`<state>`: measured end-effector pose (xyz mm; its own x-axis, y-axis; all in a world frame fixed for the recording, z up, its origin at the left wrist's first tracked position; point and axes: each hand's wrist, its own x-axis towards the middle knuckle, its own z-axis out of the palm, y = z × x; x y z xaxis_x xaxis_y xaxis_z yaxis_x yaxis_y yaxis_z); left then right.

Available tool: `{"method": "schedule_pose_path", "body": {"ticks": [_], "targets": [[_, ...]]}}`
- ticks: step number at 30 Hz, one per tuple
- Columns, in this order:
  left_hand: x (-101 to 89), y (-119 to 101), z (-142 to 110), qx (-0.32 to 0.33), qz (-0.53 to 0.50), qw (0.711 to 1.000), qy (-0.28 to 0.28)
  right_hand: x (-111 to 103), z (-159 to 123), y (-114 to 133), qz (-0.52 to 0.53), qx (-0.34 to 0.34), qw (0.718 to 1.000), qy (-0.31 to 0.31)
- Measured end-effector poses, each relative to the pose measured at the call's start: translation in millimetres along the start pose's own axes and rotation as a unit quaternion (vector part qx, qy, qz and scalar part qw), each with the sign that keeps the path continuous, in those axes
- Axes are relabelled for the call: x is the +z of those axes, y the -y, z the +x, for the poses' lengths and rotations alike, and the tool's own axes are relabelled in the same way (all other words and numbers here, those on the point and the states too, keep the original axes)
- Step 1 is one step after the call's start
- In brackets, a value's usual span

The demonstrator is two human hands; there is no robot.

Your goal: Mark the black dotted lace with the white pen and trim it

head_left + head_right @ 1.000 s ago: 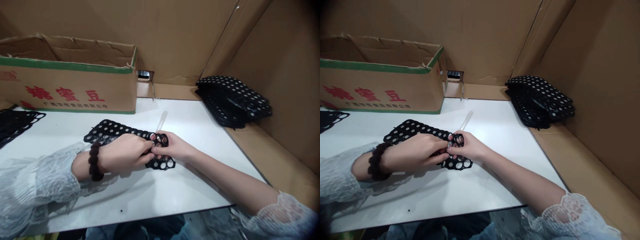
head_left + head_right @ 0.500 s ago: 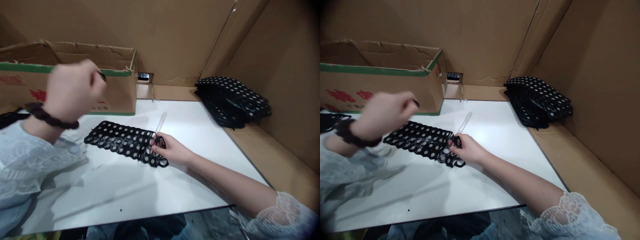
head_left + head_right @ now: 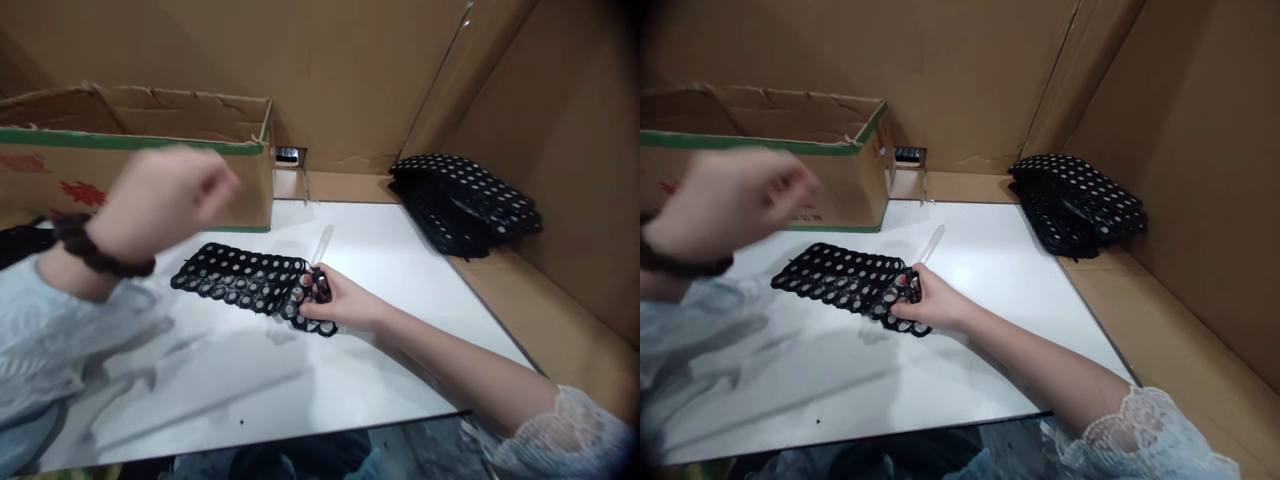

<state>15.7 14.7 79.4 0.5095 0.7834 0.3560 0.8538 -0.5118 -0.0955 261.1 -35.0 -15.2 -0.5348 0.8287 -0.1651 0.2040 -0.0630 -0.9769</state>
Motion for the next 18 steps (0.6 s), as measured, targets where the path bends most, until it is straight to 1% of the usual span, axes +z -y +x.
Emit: {"method": "schedule_pose_path", "body": {"ticks": [1,2,3,4,5,6,9,12,13,14,15,16,17,18], "targets": [[5.1,-22,-6,0.075,0.006,0.997,0.018,1,0,1,0.003,-0.002,1.000,-0.004],[11.3,-41,-12,0.156,-0.002,0.986,0.065,3,0,1,0.005,-0.005,1.000,-0.009],[18.3,-56,-18,0.225,-0.015,0.968,0.108,5,-1,2,0.007,-0.007,1.000,-0.013],[25.4,-67,-22,0.249,-0.020,0.962,0.111,6,-1,3,0.012,-0.009,1.000,-0.017],[32.2,-74,-25,0.259,-0.027,0.958,0.116,8,-1,4,0.021,-0.011,1.000,-0.019],[38.0,-78,-26,0.255,-0.038,0.958,0.121,10,-1,6,0.033,-0.009,0.999,-0.016],[46.1,-77,-25,0.211,-0.097,0.960,0.156,12,-2,8,0.060,-0.010,0.998,-0.001],[39.8,-67,-17,0.155,-0.126,0.960,0.197,9,-2,8,0.038,-0.018,0.999,-0.001],[35.4,-61,-15,0.126,-0.111,0.967,0.189,7,-2,8,0.024,-0.018,1.000,-0.008],[30.2,-53,-12,0.088,-0.082,0.979,0.163,5,-1,7,0.009,-0.013,1.000,-0.013],[24.4,-42,-11,0.042,-0.049,0.991,0.116,4,-1,6,-0.006,-0.004,1.000,-0.017],[18.3,-29,-9,-0.015,-0.012,0.999,0.046,3,0,6,-0.018,0.007,1.000,-0.019],[12.2,-12,-8,-0.071,0.013,0.997,-0.015,2,0,6,-0.028,0.020,0.999,-0.021],[6.2,6,-8,-0.114,-0.002,0.991,-0.065,1,0,6,-0.032,0.031,0.999,-0.022]]}}
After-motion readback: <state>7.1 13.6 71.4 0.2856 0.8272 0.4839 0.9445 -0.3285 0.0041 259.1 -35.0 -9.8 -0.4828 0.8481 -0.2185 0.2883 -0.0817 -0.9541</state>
